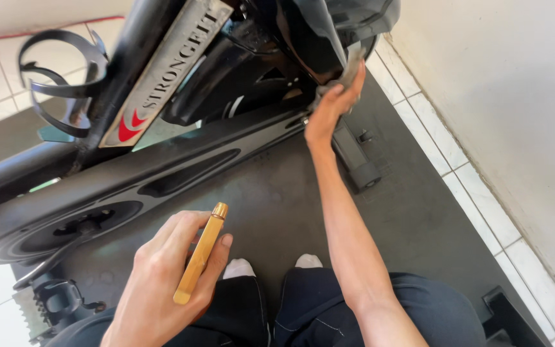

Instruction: The person cleans a stationary bike by spraying the frame and handlebars with a liquid from a bottle and wiping the surfaces with a cloth.

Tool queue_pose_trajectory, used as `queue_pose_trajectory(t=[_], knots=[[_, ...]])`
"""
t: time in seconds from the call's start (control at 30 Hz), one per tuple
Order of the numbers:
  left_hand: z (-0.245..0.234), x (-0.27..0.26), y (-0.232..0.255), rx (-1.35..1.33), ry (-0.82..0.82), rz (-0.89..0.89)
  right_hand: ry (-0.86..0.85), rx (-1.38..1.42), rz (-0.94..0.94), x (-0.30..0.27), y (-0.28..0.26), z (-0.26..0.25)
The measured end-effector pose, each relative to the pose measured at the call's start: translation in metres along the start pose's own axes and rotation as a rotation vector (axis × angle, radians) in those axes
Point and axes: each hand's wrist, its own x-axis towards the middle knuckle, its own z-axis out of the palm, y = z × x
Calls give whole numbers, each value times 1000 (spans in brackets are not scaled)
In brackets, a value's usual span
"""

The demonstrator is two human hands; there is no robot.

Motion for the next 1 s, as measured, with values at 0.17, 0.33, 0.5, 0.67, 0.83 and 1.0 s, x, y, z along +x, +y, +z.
queue_pose_trajectory(t=[0.17,0.33,0.5,0.67,0.83,1.0], knots=[[2,2,5,-18,-32,16,-12,-111,-285,2,-5,6],[7,3,-3,50,-33,-30,-6,-25,-63,-18,41,-11],[11,2,-6,96,-16,-135,-49,108,573,-32,79,-28],[9,4,-6,74,-20,-119,-177,131,1145,-40,108,-43],[9,0,-12,95,0,-198,258,686,1408,0,91,-29],[10,4,-12,135,11,-189,479,971,1585,42,39,-29]])
